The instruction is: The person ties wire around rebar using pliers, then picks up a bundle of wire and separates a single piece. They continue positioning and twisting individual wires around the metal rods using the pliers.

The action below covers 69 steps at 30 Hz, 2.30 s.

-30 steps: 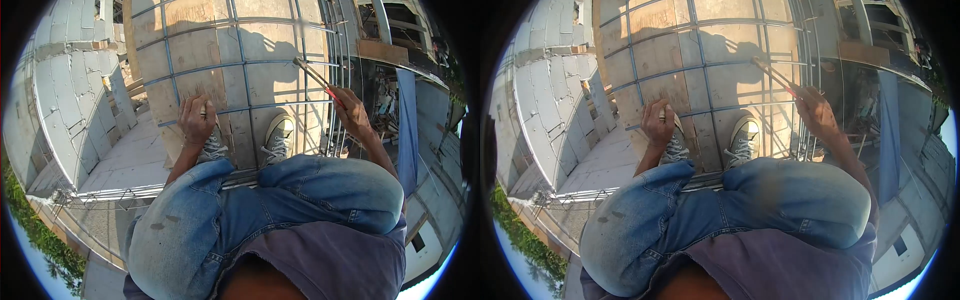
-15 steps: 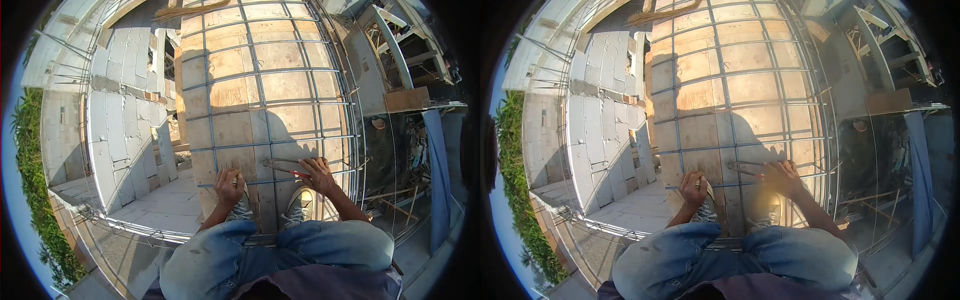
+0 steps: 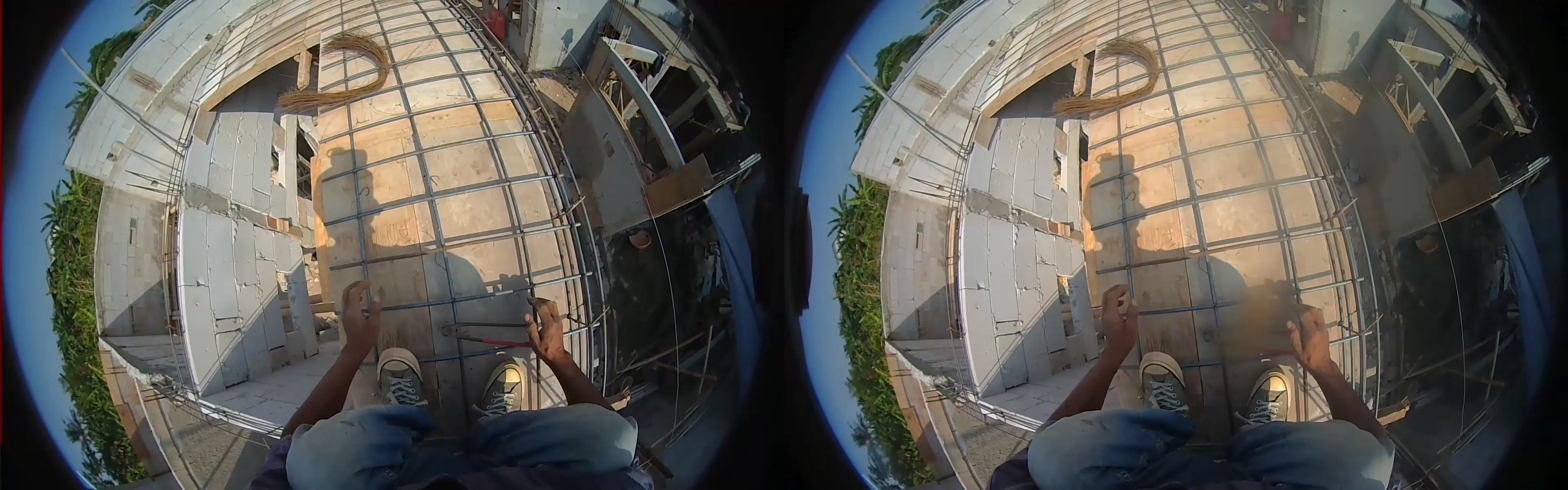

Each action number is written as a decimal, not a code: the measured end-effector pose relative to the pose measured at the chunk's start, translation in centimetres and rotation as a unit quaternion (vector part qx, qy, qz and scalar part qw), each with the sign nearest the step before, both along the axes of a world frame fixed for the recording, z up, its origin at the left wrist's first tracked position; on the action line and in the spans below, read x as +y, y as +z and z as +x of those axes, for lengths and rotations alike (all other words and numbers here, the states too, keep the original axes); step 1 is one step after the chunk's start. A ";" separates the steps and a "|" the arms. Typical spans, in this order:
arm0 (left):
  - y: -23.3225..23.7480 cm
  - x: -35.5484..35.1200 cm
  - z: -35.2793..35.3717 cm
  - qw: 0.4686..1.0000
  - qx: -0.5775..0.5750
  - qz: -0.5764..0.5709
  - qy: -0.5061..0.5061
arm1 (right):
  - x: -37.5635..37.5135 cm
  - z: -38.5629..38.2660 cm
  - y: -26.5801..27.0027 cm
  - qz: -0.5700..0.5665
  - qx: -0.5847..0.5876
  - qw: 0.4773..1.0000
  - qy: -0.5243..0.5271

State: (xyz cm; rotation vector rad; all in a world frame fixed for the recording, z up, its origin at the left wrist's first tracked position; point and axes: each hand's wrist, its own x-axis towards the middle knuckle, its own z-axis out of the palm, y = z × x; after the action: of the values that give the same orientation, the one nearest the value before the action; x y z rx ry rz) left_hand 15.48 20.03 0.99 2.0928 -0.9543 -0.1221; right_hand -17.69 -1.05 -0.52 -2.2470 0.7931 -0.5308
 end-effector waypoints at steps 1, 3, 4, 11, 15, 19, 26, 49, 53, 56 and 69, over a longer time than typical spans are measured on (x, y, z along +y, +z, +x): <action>0.3 -1.6 2.7 0.999 -0.022 0.006 -0.022 | -1.2 -0.2 -0.3 -0.021 0.000 1.000 0.005; 0.7 -5.1 7.4 0.992 -0.092 0.046 -0.067 | -3.6 0.8 0.9 -0.023 0.009 1.000 -0.010; 1.0 -6.9 9.4 0.983 -0.139 0.079 -0.091 | -5.1 1.5 1.6 -0.025 0.018 1.000 -0.004; -3.8 -17.3 18.4 0.950 -0.138 0.262 -0.104 | -14.5 12.4 4.8 -0.099 0.090 0.988 0.072; -7.5 -19.4 17.8 0.954 -0.162 0.252 -0.020 | -17.9 20.8 1.0 -0.071 0.027 0.997 0.033; -7.6 -18.9 18.9 0.968 -0.138 0.207 -0.028 | -21.4 30.4 -2.2 0.003 -0.070 0.998 0.004; -6.6 -19.3 18.4 0.948 -0.147 0.283 -0.016 | -31.2 53.5 -3.8 -0.246 0.035 0.966 0.072; -8.4 -17.9 18.7 0.972 -0.216 0.086 0.019 | -36.0 63.8 15.7 -0.702 0.144 0.677 0.168; -8.9 -17.7 18.3 0.974 -0.215 0.075 0.019 | -28.3 56.4 26.7 -0.662 0.196 0.695 0.199; -8.7 -17.6 18.6 0.975 -0.219 0.039 0.005 | -26.1 50.5 30.2 -0.584 0.214 0.755 0.208; 12.0 -17.2 7.6 0.960 0.072 -0.185 -0.196 | -20.5 34.0 39.1 -0.393 0.103 0.868 0.285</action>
State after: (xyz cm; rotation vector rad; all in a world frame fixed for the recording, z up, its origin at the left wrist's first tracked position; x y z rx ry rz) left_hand 23.07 2.82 12.95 1.5169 -1.1906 -0.2741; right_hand 16.33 -21.56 38.54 -3.1504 -0.0848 -0.3495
